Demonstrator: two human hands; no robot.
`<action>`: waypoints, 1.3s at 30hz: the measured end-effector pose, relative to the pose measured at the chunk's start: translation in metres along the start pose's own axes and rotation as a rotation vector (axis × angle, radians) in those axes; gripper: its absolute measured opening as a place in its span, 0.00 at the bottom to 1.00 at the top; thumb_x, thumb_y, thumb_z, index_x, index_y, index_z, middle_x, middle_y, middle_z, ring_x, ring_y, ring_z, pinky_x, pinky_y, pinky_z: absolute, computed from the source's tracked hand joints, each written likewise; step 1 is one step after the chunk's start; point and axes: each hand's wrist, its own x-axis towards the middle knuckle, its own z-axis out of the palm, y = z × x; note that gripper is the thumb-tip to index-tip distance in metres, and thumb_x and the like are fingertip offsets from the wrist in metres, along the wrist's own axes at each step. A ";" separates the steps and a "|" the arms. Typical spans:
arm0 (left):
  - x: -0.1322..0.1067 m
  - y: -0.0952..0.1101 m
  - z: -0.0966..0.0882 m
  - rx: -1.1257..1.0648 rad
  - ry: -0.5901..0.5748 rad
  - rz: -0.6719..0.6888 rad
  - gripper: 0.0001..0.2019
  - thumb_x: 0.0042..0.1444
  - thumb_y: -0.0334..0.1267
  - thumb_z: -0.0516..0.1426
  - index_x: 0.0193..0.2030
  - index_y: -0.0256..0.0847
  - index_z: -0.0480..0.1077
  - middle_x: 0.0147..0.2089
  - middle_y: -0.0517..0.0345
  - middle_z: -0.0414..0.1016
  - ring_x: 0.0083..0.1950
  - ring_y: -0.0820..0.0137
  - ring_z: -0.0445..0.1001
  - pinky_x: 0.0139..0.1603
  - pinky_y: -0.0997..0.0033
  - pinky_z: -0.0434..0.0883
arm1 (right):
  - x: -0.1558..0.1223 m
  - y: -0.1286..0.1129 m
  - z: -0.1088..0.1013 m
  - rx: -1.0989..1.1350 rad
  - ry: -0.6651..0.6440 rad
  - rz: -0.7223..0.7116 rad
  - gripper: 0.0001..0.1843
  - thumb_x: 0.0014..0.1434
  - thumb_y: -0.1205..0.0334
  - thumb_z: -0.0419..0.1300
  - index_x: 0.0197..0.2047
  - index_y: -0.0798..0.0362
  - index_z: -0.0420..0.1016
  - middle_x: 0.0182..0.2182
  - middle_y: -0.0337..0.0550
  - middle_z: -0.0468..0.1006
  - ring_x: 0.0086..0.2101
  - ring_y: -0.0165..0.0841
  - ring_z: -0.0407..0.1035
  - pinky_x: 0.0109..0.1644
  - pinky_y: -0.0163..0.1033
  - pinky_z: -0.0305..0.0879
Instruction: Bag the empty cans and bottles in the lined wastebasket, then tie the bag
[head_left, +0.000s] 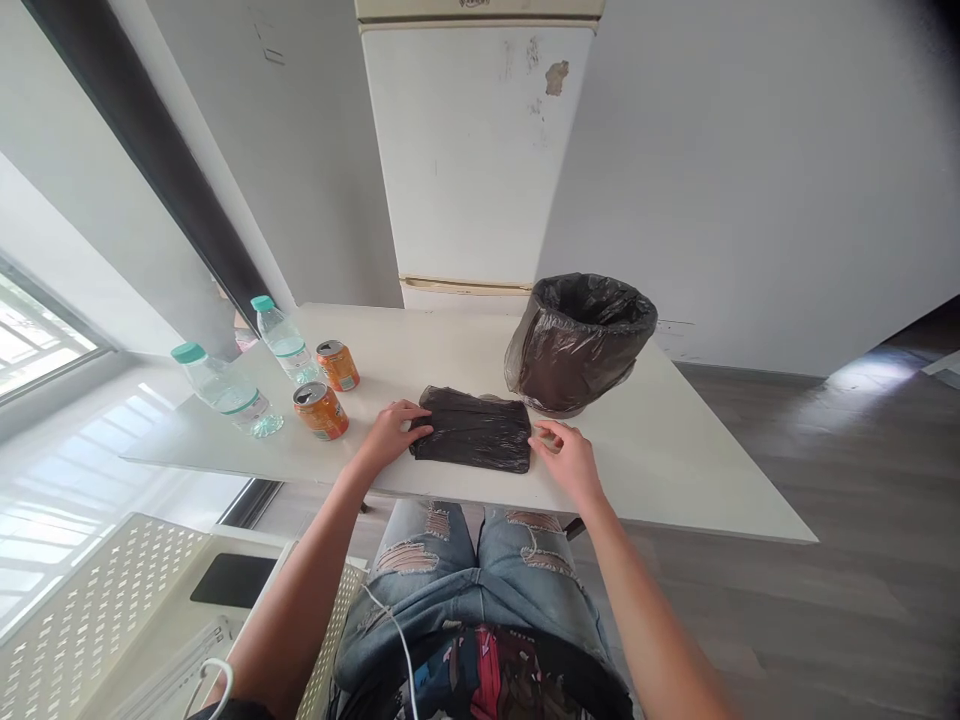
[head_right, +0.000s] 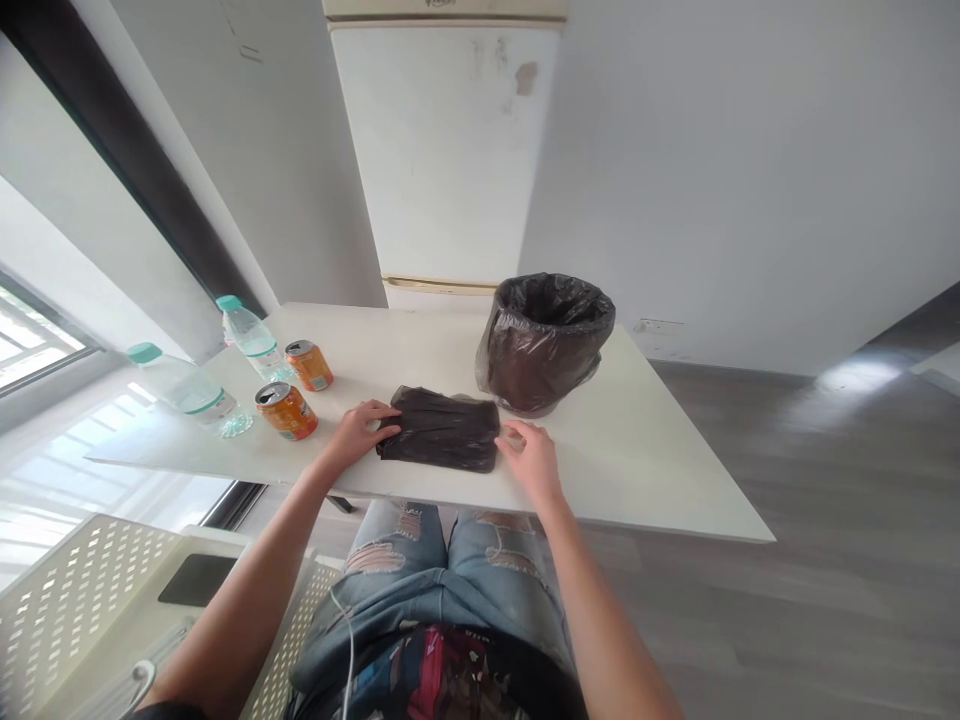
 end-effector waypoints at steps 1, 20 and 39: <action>0.000 -0.002 -0.003 0.016 -0.033 0.031 0.19 0.63 0.54 0.63 0.52 0.46 0.84 0.53 0.49 0.82 0.55 0.56 0.78 0.63 0.53 0.73 | 0.002 0.000 -0.002 0.014 -0.024 -0.028 0.22 0.63 0.45 0.62 0.51 0.51 0.85 0.39 0.48 0.82 0.35 0.40 0.70 0.48 0.48 0.72; 0.026 -0.022 -0.010 0.057 -0.204 0.187 0.14 0.63 0.53 0.64 0.45 0.47 0.83 0.55 0.52 0.77 0.59 0.59 0.73 0.69 0.53 0.68 | 0.033 0.000 0.002 -0.176 -0.285 -0.162 0.21 0.66 0.46 0.66 0.56 0.46 0.85 0.42 0.45 0.80 0.43 0.40 0.76 0.48 0.44 0.71; 0.020 0.023 0.015 -0.078 0.242 -0.177 0.09 0.71 0.44 0.52 0.48 0.43 0.68 0.35 0.57 0.74 0.36 0.64 0.73 0.40 0.68 0.68 | 0.012 -0.057 0.044 0.356 0.147 0.163 0.15 0.71 0.50 0.52 0.54 0.49 0.66 0.33 0.44 0.78 0.29 0.39 0.71 0.35 0.41 0.66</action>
